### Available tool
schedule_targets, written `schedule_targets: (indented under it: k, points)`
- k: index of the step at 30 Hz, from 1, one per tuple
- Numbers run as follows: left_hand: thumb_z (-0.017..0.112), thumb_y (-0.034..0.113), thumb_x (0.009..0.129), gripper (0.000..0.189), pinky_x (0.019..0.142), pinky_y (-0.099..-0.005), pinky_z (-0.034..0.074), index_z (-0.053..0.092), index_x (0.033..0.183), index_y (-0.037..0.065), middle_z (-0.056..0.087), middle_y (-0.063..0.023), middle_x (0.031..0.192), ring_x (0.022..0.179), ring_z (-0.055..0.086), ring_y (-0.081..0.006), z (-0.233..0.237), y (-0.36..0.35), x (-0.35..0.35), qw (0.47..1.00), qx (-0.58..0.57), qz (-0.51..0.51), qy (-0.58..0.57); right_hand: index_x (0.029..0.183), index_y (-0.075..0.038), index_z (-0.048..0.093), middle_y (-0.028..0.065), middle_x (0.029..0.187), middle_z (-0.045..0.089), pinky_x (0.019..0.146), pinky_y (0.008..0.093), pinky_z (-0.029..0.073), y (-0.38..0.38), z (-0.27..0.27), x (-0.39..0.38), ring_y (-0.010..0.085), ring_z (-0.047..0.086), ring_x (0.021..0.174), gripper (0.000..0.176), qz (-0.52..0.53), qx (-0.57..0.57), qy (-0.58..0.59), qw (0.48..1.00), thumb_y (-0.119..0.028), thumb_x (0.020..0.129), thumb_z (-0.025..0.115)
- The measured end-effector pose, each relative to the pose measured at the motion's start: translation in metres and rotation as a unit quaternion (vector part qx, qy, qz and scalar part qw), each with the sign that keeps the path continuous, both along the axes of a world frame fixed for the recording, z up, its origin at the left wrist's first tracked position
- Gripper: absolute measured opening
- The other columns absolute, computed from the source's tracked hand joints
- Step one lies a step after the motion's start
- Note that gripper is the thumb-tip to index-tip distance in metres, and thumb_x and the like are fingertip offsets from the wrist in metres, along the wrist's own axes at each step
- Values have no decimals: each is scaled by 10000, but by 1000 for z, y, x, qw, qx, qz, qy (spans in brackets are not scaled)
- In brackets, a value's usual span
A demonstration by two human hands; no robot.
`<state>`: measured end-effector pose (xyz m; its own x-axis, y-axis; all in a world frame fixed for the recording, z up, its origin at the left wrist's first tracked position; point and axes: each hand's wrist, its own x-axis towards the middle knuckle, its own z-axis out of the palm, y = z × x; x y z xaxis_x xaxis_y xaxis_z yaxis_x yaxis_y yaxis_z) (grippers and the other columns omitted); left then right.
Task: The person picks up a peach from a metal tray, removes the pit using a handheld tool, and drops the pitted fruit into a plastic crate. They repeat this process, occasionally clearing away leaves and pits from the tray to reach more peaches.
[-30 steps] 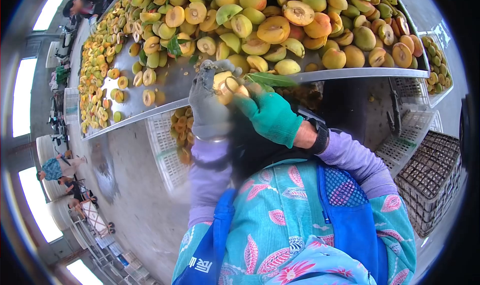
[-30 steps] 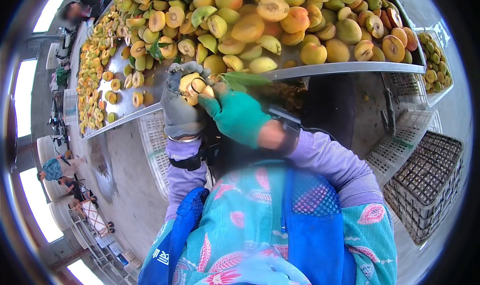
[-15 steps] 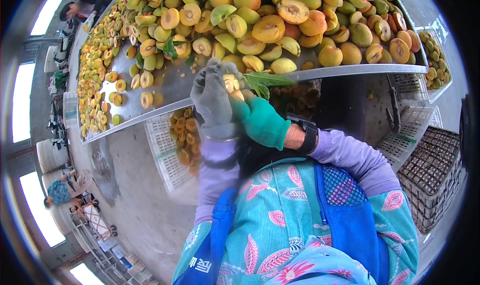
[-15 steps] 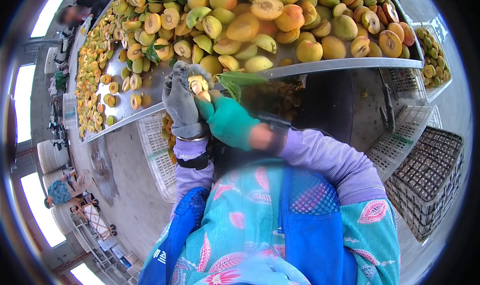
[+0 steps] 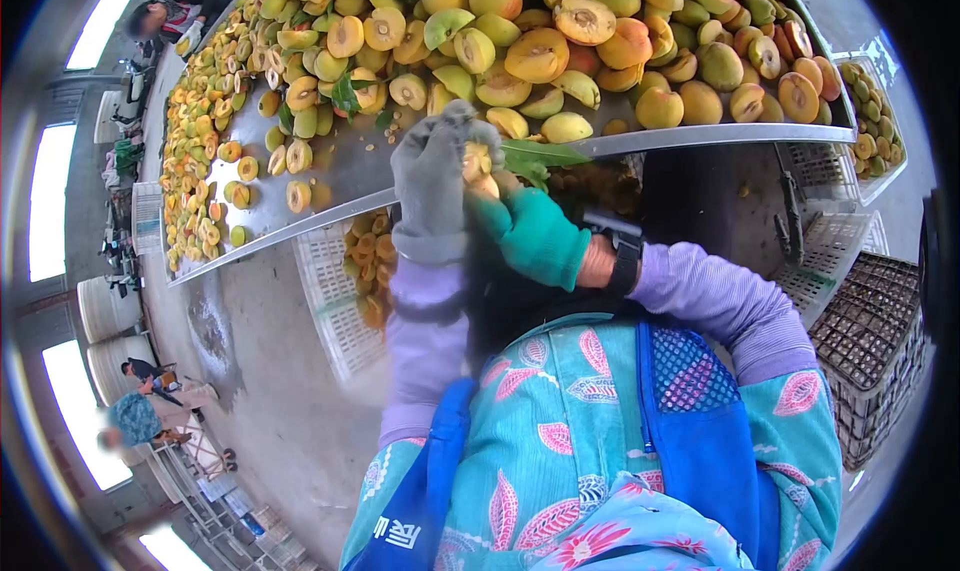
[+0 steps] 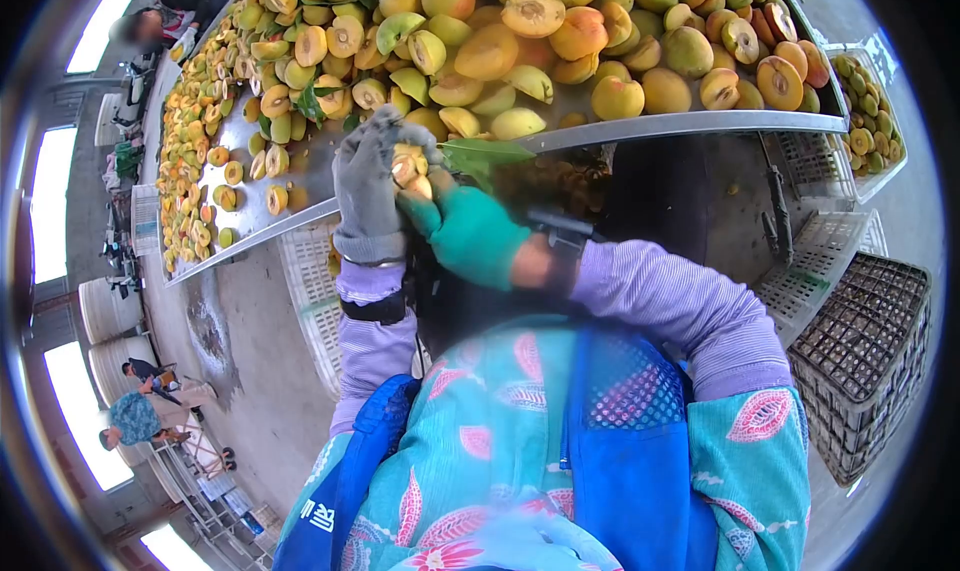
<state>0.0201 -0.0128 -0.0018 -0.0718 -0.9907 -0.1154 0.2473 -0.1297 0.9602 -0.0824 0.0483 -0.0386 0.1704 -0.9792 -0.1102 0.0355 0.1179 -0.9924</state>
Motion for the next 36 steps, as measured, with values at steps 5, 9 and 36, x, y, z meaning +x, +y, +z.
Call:
schedule_targets:
  k: [5,9,36]
  points:
    - [508,231,973,282,562,-267,468,596,874,-18,641,-120,709,589,568,-156,-10,-8,-5,998,-44,-12,31,1060,34,558,139,869,623,739,358,455,1,21,2,229,546,778,342,-54,52,-88,993,-293,988,488]
    - [513,264,978,308,533,-274,472,601,861,-7,640,-120,696,580,577,-164,-15,-6,-8,998,-23,60,15,1061,28,559,109,863,613,754,356,447,-1,-4,17,220,536,795,325,-80,-2,-103,991,-282,988,493]
    - [486,405,965,413,523,-356,492,530,782,38,575,-180,653,559,564,-255,-20,-18,-5,975,-47,-213,36,821,-144,497,-32,531,440,378,294,360,0,20,-22,124,419,392,391,174,344,-509,769,-482,989,396]
